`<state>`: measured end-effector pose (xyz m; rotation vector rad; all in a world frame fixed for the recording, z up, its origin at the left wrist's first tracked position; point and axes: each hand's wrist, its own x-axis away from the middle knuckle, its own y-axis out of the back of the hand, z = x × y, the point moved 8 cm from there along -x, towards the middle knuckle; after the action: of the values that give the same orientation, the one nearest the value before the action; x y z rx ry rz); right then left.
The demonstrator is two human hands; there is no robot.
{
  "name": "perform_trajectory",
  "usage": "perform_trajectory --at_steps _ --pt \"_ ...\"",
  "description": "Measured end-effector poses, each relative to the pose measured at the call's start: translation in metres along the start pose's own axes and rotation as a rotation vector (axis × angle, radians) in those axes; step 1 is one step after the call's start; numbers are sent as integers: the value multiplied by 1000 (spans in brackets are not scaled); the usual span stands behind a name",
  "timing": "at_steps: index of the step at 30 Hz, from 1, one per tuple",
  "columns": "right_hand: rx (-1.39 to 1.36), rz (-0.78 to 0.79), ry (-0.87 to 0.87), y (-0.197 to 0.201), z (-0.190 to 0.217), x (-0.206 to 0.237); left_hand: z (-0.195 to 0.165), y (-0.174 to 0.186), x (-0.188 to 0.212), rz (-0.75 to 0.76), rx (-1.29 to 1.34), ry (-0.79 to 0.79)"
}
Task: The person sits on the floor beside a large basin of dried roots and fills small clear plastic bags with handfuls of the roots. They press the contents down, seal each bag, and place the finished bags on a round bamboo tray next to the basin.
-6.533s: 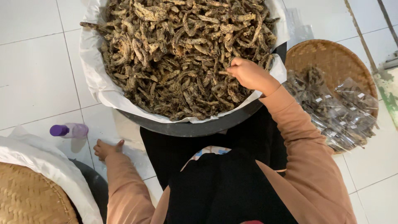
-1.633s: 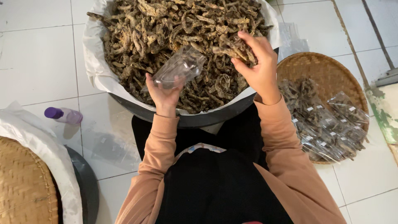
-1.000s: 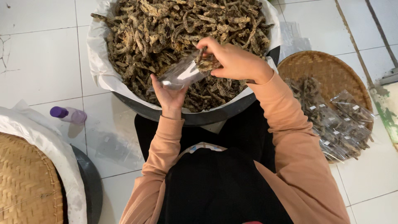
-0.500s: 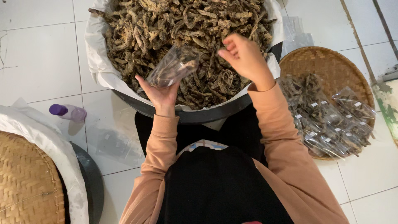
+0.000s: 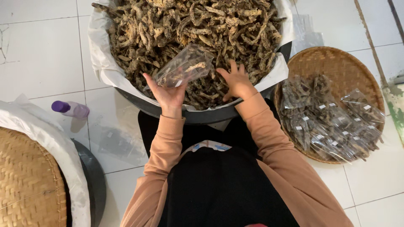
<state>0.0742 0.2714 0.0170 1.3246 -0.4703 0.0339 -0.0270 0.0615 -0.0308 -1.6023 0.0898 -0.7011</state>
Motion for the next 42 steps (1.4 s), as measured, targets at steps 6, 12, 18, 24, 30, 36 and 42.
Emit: perform_trajectory --at_steps 6,12,18,24,30,36,42 --pt "-92 -58 56 -18 -8 7 2 1 3 -23 25 17" --pt "279 -515 307 -15 24 23 12 2 3 -55 -3 41" --pt "-291 -203 119 38 -26 5 5 6 6 -90 -51 6" --pt "-1156 -562 443 138 -44 55 14 12 -4 -101 -31 50" --pt "-1045 -722 499 171 -17 73 29 12 -12 11 -55 89" --pt "-1007 -712 469 170 -14 55 8 20 -12 -18 -45 54" --pt "-1161 -592 491 156 -24 33 4 23 -13 -42 -3 62"
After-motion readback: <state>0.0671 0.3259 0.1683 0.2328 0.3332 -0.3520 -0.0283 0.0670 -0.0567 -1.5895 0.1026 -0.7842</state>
